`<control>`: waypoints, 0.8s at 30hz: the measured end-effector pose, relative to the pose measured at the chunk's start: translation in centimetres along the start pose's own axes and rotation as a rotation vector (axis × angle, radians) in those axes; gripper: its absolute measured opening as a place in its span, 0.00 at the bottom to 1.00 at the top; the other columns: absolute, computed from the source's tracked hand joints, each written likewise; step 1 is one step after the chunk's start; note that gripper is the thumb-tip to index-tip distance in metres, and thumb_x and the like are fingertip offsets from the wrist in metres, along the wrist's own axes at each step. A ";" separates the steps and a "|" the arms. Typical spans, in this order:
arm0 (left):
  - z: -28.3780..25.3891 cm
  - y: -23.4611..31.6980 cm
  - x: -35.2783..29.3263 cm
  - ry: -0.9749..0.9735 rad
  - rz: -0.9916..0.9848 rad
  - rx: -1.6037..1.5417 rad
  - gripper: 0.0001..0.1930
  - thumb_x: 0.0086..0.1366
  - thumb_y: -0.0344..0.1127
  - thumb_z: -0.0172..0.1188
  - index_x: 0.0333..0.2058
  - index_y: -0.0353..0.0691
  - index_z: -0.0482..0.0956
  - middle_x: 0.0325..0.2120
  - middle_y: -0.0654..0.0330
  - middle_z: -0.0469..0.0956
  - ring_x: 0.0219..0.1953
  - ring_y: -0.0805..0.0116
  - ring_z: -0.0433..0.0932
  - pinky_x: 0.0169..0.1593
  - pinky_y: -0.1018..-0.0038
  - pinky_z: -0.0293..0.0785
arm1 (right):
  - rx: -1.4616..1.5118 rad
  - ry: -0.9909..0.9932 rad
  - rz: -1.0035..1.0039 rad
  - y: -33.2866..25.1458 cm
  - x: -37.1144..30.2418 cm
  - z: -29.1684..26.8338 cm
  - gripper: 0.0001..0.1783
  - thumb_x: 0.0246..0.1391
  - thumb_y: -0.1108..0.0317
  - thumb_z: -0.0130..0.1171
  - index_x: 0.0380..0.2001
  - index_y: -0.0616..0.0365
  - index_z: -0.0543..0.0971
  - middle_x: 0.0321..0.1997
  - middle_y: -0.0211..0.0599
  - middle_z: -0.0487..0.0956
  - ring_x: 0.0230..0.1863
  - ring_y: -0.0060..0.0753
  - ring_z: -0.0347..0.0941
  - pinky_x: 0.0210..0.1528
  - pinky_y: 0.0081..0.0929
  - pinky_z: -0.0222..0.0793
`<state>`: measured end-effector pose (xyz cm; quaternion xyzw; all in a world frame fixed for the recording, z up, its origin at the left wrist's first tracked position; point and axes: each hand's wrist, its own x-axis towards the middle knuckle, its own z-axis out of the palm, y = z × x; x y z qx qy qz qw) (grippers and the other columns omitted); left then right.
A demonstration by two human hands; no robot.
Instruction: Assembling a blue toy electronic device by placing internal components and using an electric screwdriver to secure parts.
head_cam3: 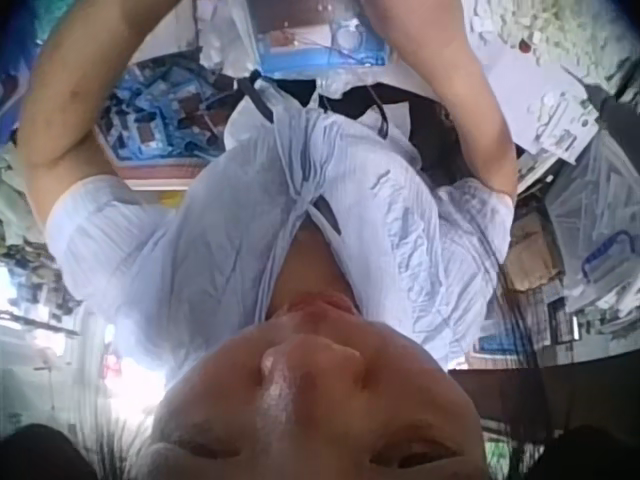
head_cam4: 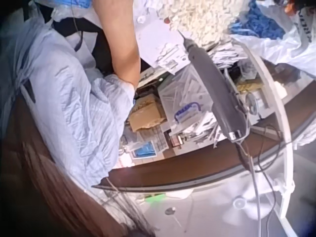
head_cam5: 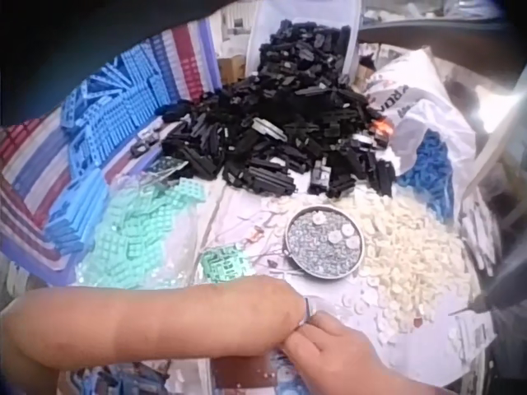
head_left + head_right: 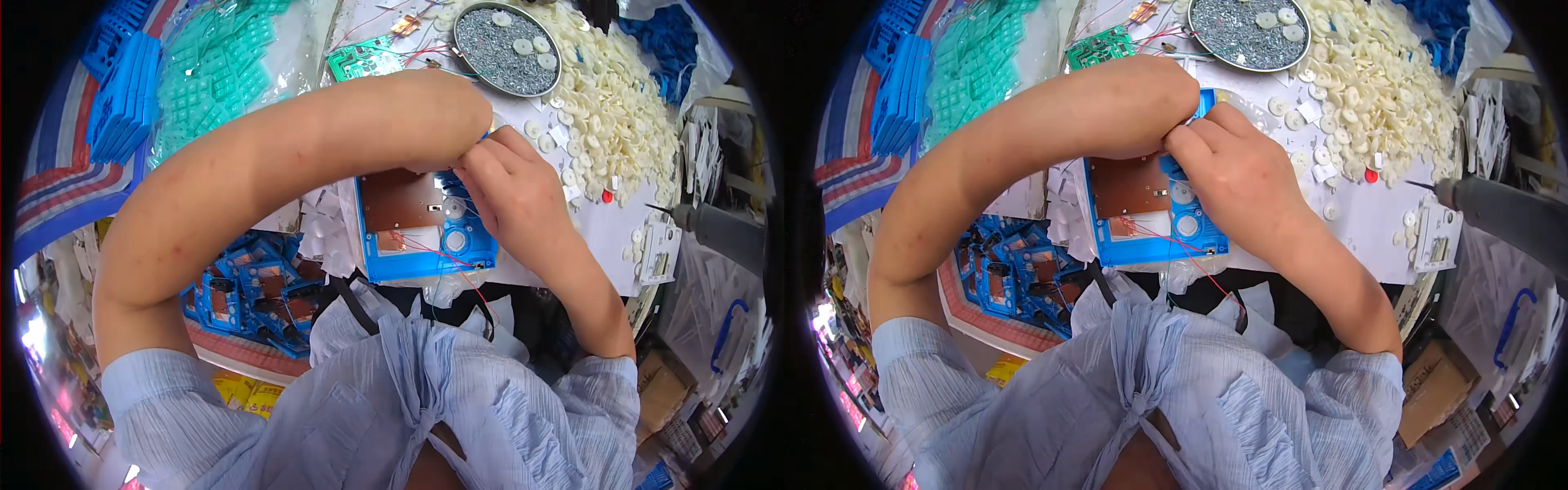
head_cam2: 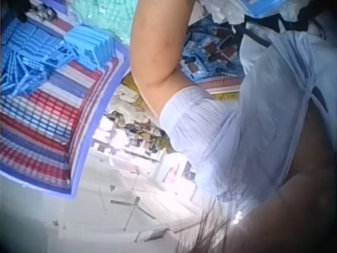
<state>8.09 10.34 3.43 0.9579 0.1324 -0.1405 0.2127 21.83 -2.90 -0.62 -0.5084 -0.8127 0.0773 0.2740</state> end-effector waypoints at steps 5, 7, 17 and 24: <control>-0.5 -0.3 -0.2 -0.040 0.019 -0.073 0.09 0.53 0.34 0.65 0.27 0.33 0.86 0.24 0.42 0.82 0.31 0.44 0.83 0.38 0.56 0.79 | 0.079 0.088 0.017 0.4 -0.1 1.0 0.09 0.47 0.74 0.69 0.33 0.56 0.81 0.35 0.34 0.77 0.40 0.44 0.69 0.42 0.36 0.71; -0.3 -0.4 -0.5 -0.042 0.016 -0.051 0.09 0.53 0.35 0.65 0.27 0.34 0.86 0.25 0.43 0.82 0.31 0.45 0.83 0.37 0.56 0.79 | 0.082 0.048 0.093 -0.1 -0.1 1.0 0.07 0.48 0.73 0.69 0.32 0.56 0.81 0.35 0.34 0.77 0.40 0.44 0.68 0.42 0.36 0.70; 0.0 -0.4 -1.3 0.048 0.002 0.054 0.07 0.53 0.30 0.65 0.29 0.34 0.86 0.29 0.44 0.84 0.34 0.46 0.85 0.38 0.58 0.82 | 0.117 0.019 0.180 0.0 0.1 1.0 0.06 0.50 0.73 0.68 0.33 0.56 0.84 0.34 0.35 0.78 0.38 0.42 0.69 0.40 0.37 0.70; 1.1 -0.3 -1.6 0.117 0.090 0.137 0.06 0.52 0.29 0.65 0.27 0.33 0.86 0.28 0.47 0.84 0.33 0.51 0.86 0.35 0.61 0.83 | -0.128 -0.222 -0.090 -1.0 -0.1 -1.4 0.19 0.39 0.74 0.66 0.40 0.62 0.85 0.36 0.34 0.78 0.40 0.41 0.72 0.44 0.33 0.74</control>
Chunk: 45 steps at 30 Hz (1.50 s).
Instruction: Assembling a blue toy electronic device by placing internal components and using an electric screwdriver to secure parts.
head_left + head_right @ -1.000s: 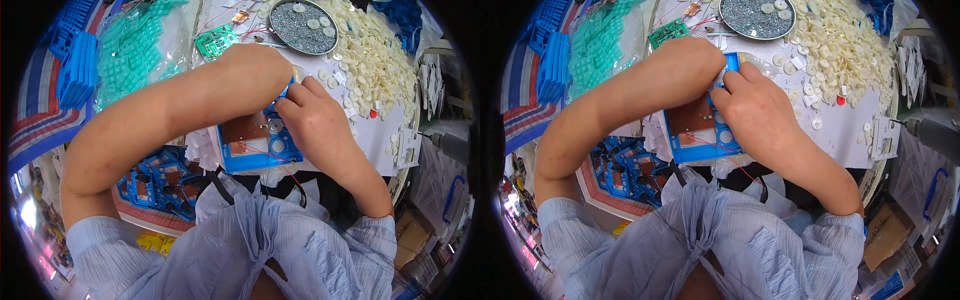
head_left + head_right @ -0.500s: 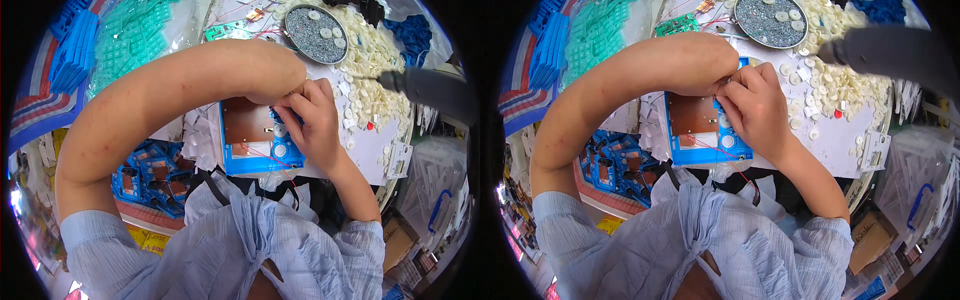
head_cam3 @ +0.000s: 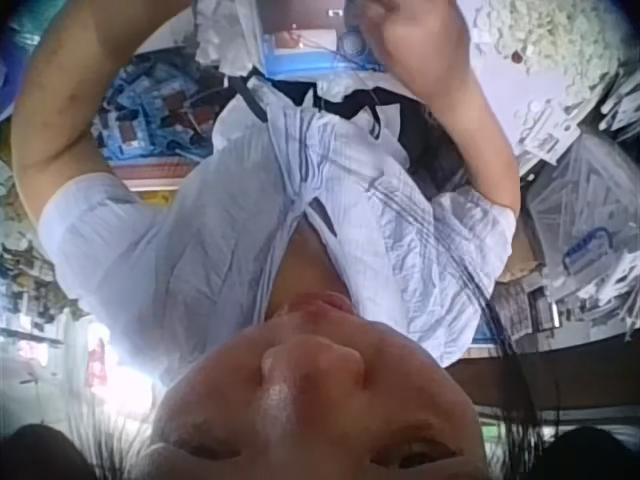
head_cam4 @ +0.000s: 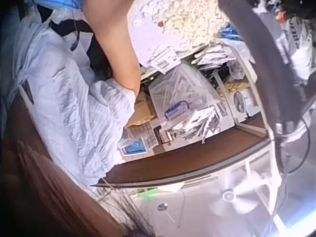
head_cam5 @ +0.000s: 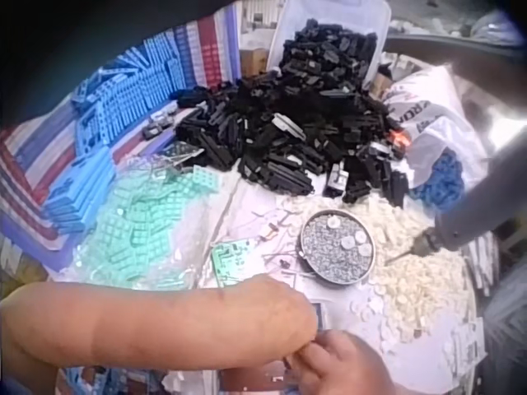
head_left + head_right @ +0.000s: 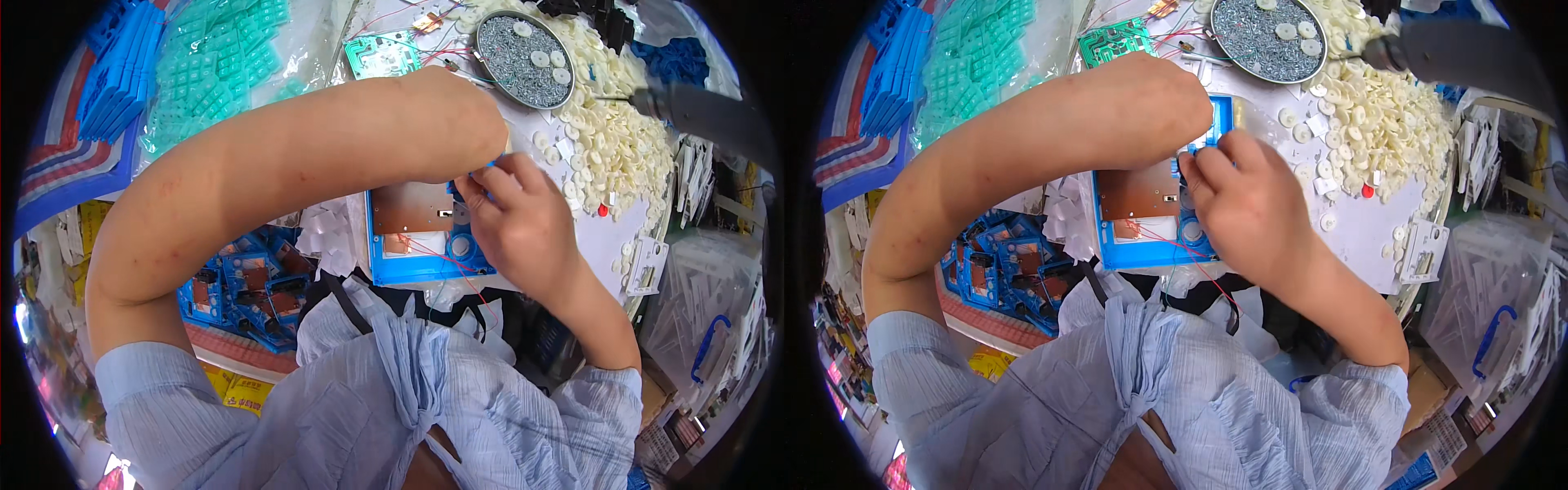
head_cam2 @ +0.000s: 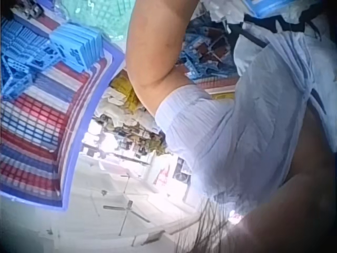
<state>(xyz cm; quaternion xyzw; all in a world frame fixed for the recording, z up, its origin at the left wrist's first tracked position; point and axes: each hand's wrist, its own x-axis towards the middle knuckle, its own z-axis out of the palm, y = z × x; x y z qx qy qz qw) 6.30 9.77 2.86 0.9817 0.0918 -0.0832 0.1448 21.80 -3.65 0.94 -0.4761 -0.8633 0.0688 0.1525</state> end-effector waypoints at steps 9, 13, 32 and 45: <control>1.4 -0.8 -0.3 0.058 0.070 0.104 0.05 0.56 0.29 0.62 0.30 0.36 0.83 0.28 0.50 0.84 0.34 0.53 0.86 0.37 0.61 0.83 | -0.012 -0.105 -0.071 0.7 0.1 -1.1 0.18 0.45 0.70 0.63 0.42 0.62 0.85 0.35 0.32 0.77 0.40 0.35 0.74 0.44 0.31 0.75; 2.1 -1.0 -0.8 0.096 -0.003 0.036 0.07 0.58 0.30 0.60 0.35 0.36 0.81 0.30 0.49 0.83 0.37 0.50 0.85 0.40 0.60 0.82 | -0.133 -0.188 -0.070 -0.2 0.7 -1.3 0.15 0.43 0.70 0.66 0.37 0.62 0.86 0.35 0.32 0.79 0.42 0.36 0.75 0.42 0.31 0.76; 5.8 -0.6 -8.4 0.951 -0.578 -0.082 0.06 0.61 0.31 0.65 0.35 0.37 0.83 0.29 0.55 0.82 0.34 0.56 0.79 0.39 0.62 0.72 | 0.012 -0.093 0.049 -0.3 0.4 -0.5 0.27 0.40 0.70 0.70 0.49 0.61 0.83 0.38 0.33 0.78 0.42 0.39 0.72 0.48 0.37 0.70; 5.0 1.7 -6.4 0.843 -0.425 -0.409 0.05 0.58 0.33 0.69 0.33 0.41 0.86 0.31 0.61 0.84 0.33 0.62 0.79 0.47 0.67 0.69 | 0.453 0.256 0.242 0.6 1.9 0.1 0.19 0.48 0.74 0.69 0.47 0.58 0.83 0.34 0.38 0.81 0.34 0.40 0.78 0.38 0.35 0.75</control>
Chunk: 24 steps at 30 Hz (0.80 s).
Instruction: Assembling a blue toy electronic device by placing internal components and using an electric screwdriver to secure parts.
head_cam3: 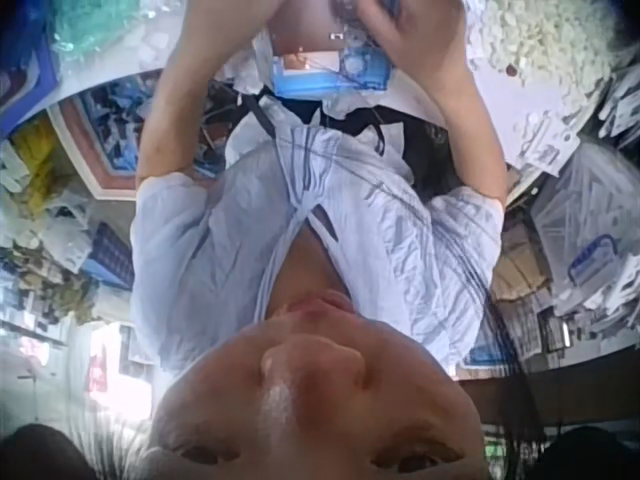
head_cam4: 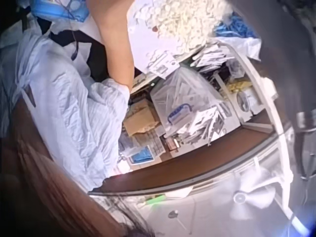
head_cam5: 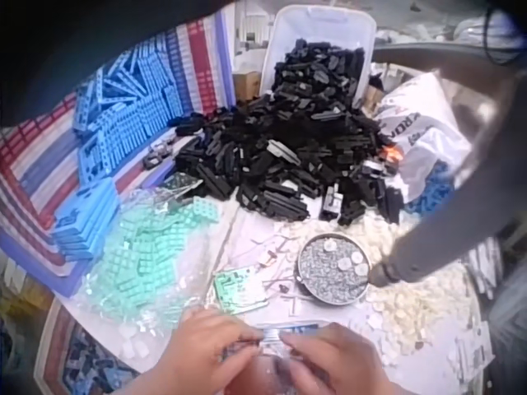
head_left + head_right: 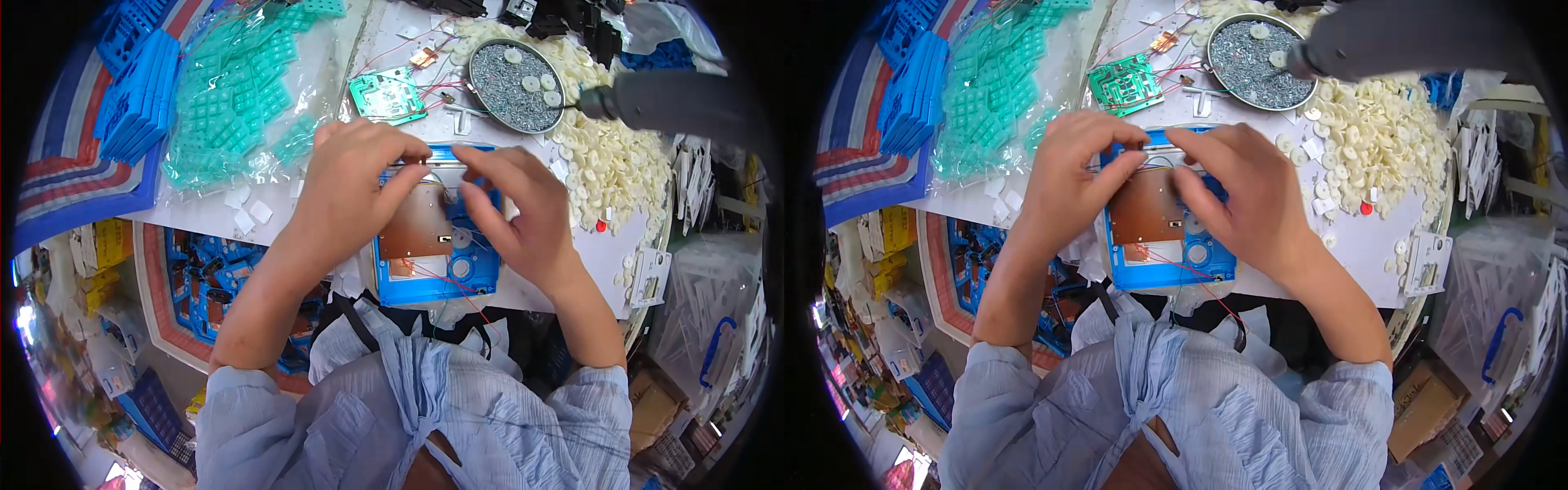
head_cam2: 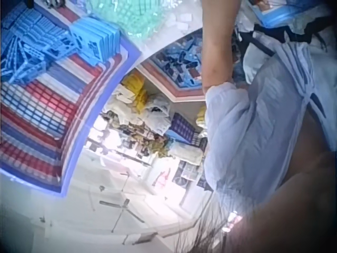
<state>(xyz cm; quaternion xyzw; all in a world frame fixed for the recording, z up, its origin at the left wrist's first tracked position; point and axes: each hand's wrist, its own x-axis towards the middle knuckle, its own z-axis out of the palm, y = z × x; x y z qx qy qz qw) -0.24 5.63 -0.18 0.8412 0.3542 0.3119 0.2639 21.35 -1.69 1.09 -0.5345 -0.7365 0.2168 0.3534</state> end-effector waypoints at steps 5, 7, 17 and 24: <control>0.4 0.9 -1.0 0.048 -0.114 -0.020 0.05 0.58 0.32 0.70 0.33 0.41 0.85 0.28 0.61 0.83 0.29 0.66 0.77 0.42 0.68 0.70 | 0.127 0.089 -0.052 0.6 0.9 2.1 0.13 0.53 0.75 0.67 0.43 0.61 0.84 0.34 0.41 0.83 0.30 0.38 0.80 0.32 0.29 0.75; 0.2 0.8 -1.1 0.035 -0.158 0.029 0.05 0.58 0.32 0.71 0.32 0.41 0.85 0.26 0.62 0.83 0.28 0.66 0.77 0.42 0.69 0.69 | 0.186 0.089 -0.019 0.2 0.9 2.3 0.13 0.54 0.76 0.66 0.44 0.62 0.84 0.33 0.41 0.83 0.29 0.35 0.79 0.32 0.27 0.74; 0.4 -0.5 -1.6 0.040 0.100 -0.109 0.05 0.57 0.29 0.70 0.32 0.42 0.84 0.27 0.63 0.82 0.28 0.64 0.77 0.44 0.67 0.67 | 0.640 -0.216 0.292 -0.5 -0.6 0.8 0.28 0.58 0.77 0.62 0.63 0.59 0.76 0.28 0.21 0.76 0.27 0.08 0.66 0.30 0.14 0.62; 0.2 0.2 -2.1 -0.004 0.133 -0.121 0.06 0.57 0.30 0.70 0.34 0.44 0.84 0.30 0.65 0.83 0.32 0.64 0.78 0.48 0.63 0.65 | 0.303 0.094 0.251 4.3 7.3 -2.6 0.25 0.56 0.73 0.63 0.59 0.56 0.80 0.22 0.20 0.75 0.25 0.12 0.68 0.29 0.17 0.65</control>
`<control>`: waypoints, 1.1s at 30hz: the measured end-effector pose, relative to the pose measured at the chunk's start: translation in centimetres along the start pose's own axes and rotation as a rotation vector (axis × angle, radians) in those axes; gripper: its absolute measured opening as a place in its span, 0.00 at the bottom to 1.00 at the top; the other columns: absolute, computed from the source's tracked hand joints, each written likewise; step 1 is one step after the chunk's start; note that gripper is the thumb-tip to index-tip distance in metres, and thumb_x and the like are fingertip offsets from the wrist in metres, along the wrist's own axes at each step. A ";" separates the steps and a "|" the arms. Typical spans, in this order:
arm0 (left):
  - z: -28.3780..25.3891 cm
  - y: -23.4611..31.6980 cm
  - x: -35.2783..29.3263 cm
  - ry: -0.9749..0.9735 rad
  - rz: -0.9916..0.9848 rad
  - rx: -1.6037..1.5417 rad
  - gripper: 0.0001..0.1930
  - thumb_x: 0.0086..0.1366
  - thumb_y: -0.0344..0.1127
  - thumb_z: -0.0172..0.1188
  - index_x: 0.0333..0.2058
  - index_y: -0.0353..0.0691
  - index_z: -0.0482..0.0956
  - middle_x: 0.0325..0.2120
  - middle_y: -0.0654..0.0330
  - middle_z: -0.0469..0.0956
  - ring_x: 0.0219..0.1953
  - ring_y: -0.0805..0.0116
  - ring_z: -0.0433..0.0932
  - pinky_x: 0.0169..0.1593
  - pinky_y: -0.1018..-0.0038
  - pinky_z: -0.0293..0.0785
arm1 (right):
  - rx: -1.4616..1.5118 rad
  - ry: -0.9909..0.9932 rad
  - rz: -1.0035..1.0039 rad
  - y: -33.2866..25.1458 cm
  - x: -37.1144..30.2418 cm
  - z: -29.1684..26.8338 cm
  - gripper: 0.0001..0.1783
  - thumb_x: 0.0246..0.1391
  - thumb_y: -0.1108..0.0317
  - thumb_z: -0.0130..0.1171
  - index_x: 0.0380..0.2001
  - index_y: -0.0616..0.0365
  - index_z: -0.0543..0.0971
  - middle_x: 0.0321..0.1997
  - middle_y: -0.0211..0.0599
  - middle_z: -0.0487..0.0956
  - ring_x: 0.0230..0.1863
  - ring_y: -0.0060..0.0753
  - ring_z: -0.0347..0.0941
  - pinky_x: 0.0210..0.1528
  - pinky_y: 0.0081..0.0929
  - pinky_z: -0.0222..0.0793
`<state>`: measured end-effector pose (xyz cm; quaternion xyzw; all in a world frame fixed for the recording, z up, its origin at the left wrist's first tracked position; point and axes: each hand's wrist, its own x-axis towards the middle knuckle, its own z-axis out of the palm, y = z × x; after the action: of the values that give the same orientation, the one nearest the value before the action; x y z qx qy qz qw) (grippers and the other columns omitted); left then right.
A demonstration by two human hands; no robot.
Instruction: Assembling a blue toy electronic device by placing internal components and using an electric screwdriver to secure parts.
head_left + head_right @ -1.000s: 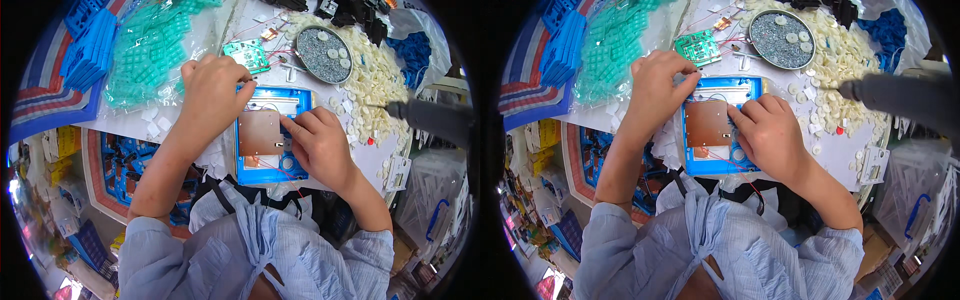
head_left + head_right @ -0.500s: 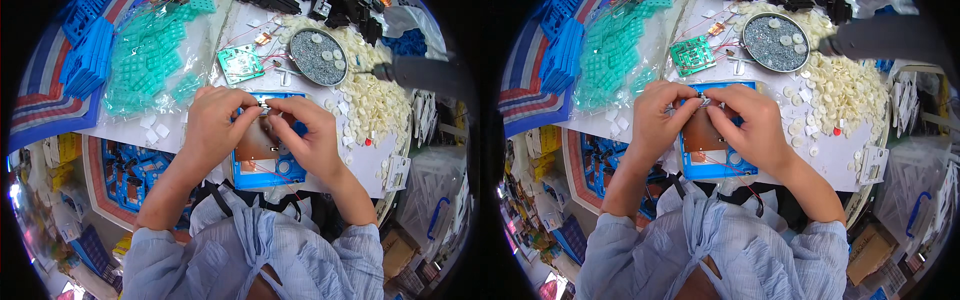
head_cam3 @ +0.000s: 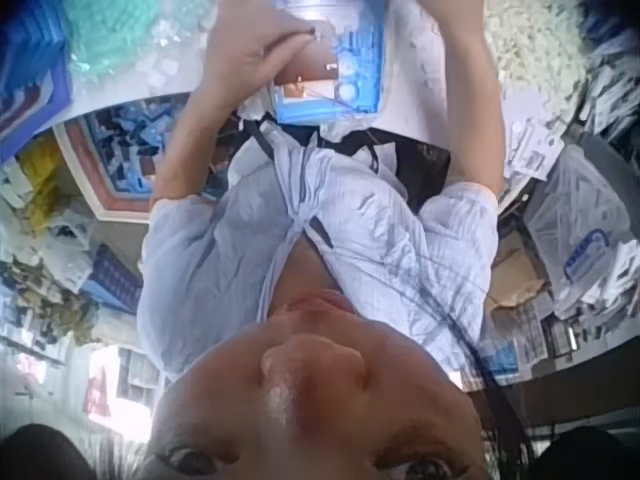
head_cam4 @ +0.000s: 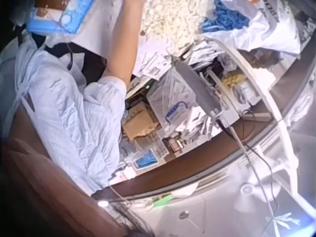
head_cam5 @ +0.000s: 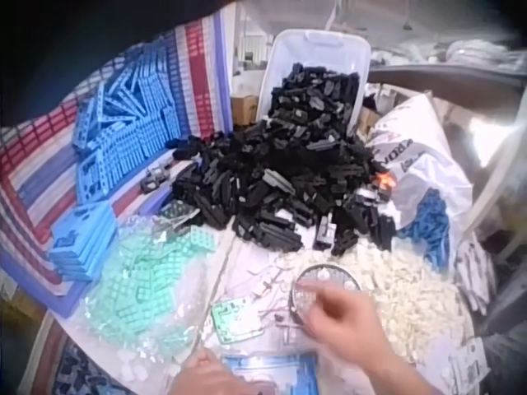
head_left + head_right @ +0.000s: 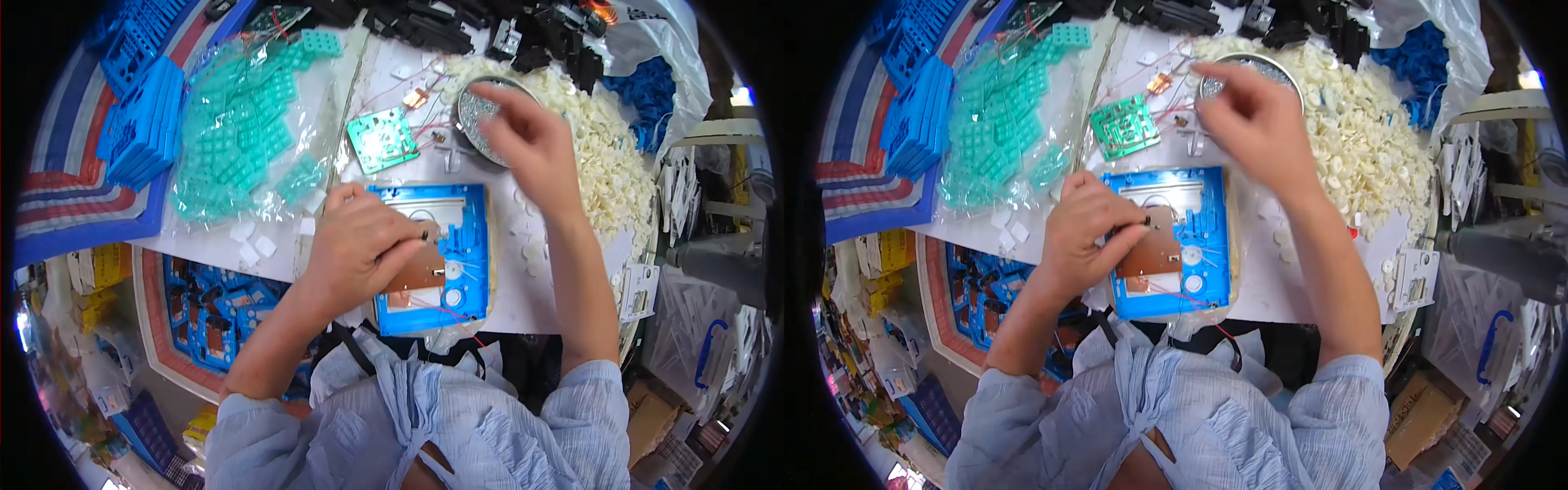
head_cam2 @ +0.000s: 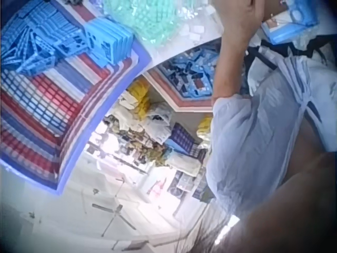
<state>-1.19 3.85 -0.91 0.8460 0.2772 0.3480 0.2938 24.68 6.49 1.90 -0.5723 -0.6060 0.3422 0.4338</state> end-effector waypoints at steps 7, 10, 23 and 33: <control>-0.1 0.0 -1.0 -0.012 -0.027 0.037 0.06 0.57 0.27 0.68 0.34 0.43 0.84 0.31 0.63 0.83 0.34 0.61 0.78 0.46 0.63 0.66 | -0.972 0.181 -0.550 7.5 15.0 0.4 0.28 0.53 0.62 0.70 0.58 0.55 0.79 0.43 0.37 0.82 0.42 0.29 0.79 0.49 0.34 0.74; 0.1 -0.3 -1.3 0.009 -0.063 0.044 0.05 0.57 0.28 0.68 0.33 0.43 0.84 0.31 0.63 0.83 0.36 0.61 0.78 0.46 0.63 0.67 | -1.068 0.124 -0.499 7.0 15.7 2.5 0.24 0.50 0.62 0.70 0.50 0.57 0.80 0.47 0.43 0.81 0.51 0.47 0.74 0.53 0.43 0.73; 0.5 -0.8 -2.8 0.175 -0.115 0.040 0.07 0.55 0.27 0.70 0.33 0.42 0.83 0.32 0.61 0.83 0.39 0.57 0.79 0.46 0.63 0.74 | -0.346 -0.130 -0.314 -3.0 -7.8 1.2 0.33 0.43 0.73 0.74 0.56 0.60 0.78 0.44 0.46 0.79 0.45 0.50 0.76 0.49 0.38 0.72; -1.1 -0.8 -1.6 0.035 -0.147 -0.070 0.07 0.55 0.24 0.68 0.33 0.39 0.84 0.32 0.59 0.83 0.37 0.60 0.79 0.43 0.67 0.74 | -0.329 -0.302 -0.369 -3.0 -8.8 2.3 0.39 0.36 0.76 0.73 0.57 0.57 0.75 0.52 0.42 0.77 0.52 0.52 0.72 0.55 0.43 0.72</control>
<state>-3.20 3.60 -1.49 0.8064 0.3315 0.3494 0.3430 21.07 -2.36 2.54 -0.4574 -0.8051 0.2358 0.2948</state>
